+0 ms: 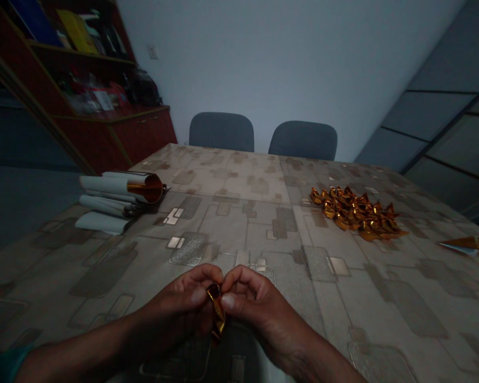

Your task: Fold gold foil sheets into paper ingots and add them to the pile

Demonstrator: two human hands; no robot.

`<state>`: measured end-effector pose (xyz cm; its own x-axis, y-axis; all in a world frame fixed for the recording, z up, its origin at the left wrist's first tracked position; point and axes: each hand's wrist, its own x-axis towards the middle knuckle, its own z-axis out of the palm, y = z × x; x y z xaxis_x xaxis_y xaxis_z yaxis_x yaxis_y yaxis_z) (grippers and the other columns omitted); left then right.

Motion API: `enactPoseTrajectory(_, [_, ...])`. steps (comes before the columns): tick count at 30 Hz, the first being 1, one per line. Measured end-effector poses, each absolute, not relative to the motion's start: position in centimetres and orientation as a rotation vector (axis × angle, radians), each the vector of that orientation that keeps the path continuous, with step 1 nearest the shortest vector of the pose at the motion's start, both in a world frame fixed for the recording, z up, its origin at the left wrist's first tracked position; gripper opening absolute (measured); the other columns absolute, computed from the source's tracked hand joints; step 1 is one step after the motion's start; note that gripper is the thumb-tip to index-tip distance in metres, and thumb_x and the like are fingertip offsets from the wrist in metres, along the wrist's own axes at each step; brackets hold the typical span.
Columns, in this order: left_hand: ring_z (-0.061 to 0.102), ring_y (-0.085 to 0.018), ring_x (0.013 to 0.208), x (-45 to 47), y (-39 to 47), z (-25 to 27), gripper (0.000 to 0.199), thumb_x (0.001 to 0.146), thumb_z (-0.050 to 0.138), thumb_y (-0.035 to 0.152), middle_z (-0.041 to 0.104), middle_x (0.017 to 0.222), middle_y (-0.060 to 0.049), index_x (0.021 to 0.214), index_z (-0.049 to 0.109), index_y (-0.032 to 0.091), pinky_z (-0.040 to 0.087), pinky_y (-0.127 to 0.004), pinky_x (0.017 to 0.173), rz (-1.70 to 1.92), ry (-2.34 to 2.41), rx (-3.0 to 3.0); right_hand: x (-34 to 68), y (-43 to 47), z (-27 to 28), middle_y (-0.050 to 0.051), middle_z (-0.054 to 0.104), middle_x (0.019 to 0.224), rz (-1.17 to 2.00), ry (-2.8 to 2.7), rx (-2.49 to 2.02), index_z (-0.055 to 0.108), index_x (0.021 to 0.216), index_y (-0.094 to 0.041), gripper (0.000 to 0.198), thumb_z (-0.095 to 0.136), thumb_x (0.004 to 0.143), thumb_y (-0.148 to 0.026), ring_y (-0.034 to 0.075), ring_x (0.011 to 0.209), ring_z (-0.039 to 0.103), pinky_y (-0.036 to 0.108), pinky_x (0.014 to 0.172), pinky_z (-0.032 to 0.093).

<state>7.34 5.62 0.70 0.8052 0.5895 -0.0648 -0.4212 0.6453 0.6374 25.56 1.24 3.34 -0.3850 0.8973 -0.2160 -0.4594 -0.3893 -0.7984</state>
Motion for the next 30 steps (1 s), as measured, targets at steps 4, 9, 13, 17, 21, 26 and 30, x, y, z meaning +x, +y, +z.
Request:
enactPoseTrajectory(4, [0.068,-0.011,0.059,7.5,5.5,0.6,0.036,0.083,0.076,0.045,0.072,0.078,-0.004,0.103,0.066,0.017,0.053,-0.016,0.053,0.6,0.306,0.652,25.5,1.3,3.2,-0.001,0.064,0.075,1.907,-0.797,-0.807,0.063,0.084,-0.017,0.029,0.086,0.074,-0.033,0.012,0.069,0.056,0.024,0.066,0.039])
enactPoseTrajectory(9, [0.063,-0.01,0.049,7.8,5.5,1.0,0.035,0.084,0.072,0.049,0.069,0.068,-0.003,0.084,0.06,0.016,0.048,-0.016,0.046,0.582,0.44,0.67,25.4,1.3,2.8,-0.002,0.063,0.072,1.893,-0.824,-0.8,0.063,0.081,-0.017,0.028,0.086,0.074,-0.031,0.012,0.067,0.056,0.023,0.064,0.039])
enactPoseTrajectory(13, [0.06,-0.01,0.048,7.7,5.6,1.6,0.033,0.082,0.075,0.044,0.066,0.065,-0.002,0.078,0.057,0.016,0.046,-0.016,0.045,0.552,0.524,0.687,25.3,1.4,2.6,-0.002,0.064,0.072,1.911,-0.838,-0.806,0.063,0.079,-0.017,0.03,0.087,0.073,-0.034,0.013,0.066,0.058,0.025,0.064,0.042])
enactPoseTrajectory(17, [0.058,-0.01,0.047,7.5,5.8,1.6,0.029,0.083,0.073,0.04,0.064,0.063,0.0,0.078,0.058,0.016,0.044,-0.017,0.045,0.515,0.542,0.668,25.2,1.5,2.6,-0.002,0.064,0.07,1.917,-0.831,-0.817,0.063,0.078,-0.017,0.031,0.088,0.071,-0.035,0.013,0.066,0.058,0.025,0.064,0.041])
enactPoseTrajectory(21, [0.055,-0.007,0.05,7.3,6.0,1.3,0.028,0.084,0.074,0.039,0.064,0.068,-0.001,0.081,0.06,0.015,0.041,-0.015,0.048,0.507,0.543,0.613,25.2,1.6,2.5,-0.003,0.063,0.069,1.906,-0.798,-0.813,0.064,0.076,-0.016,0.031,0.09,0.068,-0.033,0.011,0.064,0.055,0.023,0.062,0.039])
enactPoseTrajectory(26, [0.057,-0.009,0.063,7.3,5.9,1.2,0.027,0.084,0.075,0.038,0.059,0.073,0.0,0.08,0.06,0.015,0.044,-0.019,0.063,0.495,0.507,0.546,25.2,1.6,2.4,-0.004,0.061,0.066,1.907,-0.792,-0.813,0.067,0.075,-0.017,0.026,0.09,0.069,-0.029,0.009,0.061,0.052,0.021,0.06,0.038])
enactPoseTrajectory(30, [0.054,-0.01,0.064,7.4,5.8,1.1,0.029,0.086,0.072,0.038,0.054,0.071,0.001,0.076,0.056,0.015,0.042,-0.021,0.063,0.463,0.47,0.558,25.2,1.5,2.3,-0.003,0.062,0.066,1.915,-0.785,-0.796,0.069,0.074,-0.017,0.022,0.089,0.071,-0.026,0.009,0.062,0.053,0.021,0.061,0.038])
